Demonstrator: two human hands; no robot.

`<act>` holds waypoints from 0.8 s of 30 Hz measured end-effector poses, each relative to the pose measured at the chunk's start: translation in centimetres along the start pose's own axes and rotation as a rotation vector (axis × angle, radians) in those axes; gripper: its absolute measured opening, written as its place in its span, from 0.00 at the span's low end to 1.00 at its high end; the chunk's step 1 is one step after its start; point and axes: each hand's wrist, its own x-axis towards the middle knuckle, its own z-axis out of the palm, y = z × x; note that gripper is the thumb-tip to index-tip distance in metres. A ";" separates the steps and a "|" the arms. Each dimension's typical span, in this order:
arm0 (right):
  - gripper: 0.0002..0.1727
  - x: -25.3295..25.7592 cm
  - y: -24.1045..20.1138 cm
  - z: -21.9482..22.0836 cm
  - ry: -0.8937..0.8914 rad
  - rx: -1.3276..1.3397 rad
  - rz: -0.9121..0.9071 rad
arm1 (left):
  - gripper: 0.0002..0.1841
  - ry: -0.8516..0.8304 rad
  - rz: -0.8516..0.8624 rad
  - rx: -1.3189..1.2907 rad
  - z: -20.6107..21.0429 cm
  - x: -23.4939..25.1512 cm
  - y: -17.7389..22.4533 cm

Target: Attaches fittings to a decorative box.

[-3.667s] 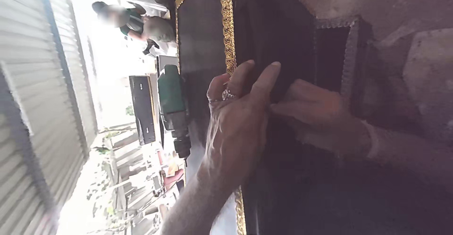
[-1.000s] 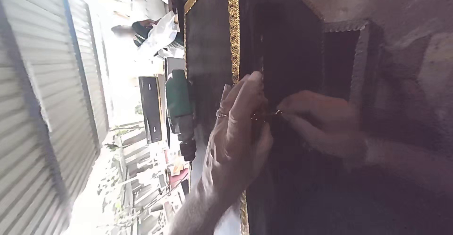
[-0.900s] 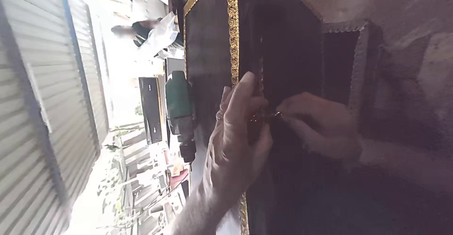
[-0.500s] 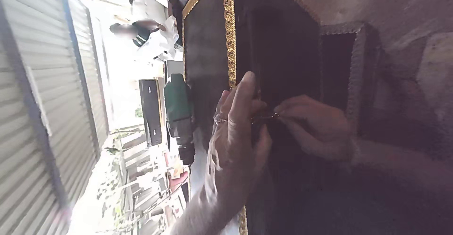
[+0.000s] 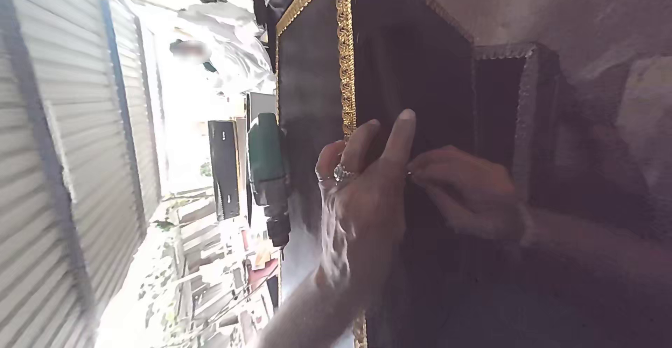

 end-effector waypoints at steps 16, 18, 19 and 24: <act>0.09 0.3 -0.1 -0.3 -0.024 -0.090 -0.054 | 0.29 0.020 -0.006 -0.019 0.2 0.0 0.2; 0.10 0.7 -0.7 -0.4 -0.039 -0.110 -0.044 | 0.29 0.027 -0.013 -0.019 0.3 0.0 0.2; 0.10 0.9 -1.0 -0.6 -0.056 -0.129 -0.031 | 0.29 0.037 -0.012 -0.018 0.3 0.1 0.2; 0.15 -1.6 3.7 0.7 -0.026 -0.106 -0.171 | 0.28 0.073 -0.033 0.044 0.4 0.4 0.8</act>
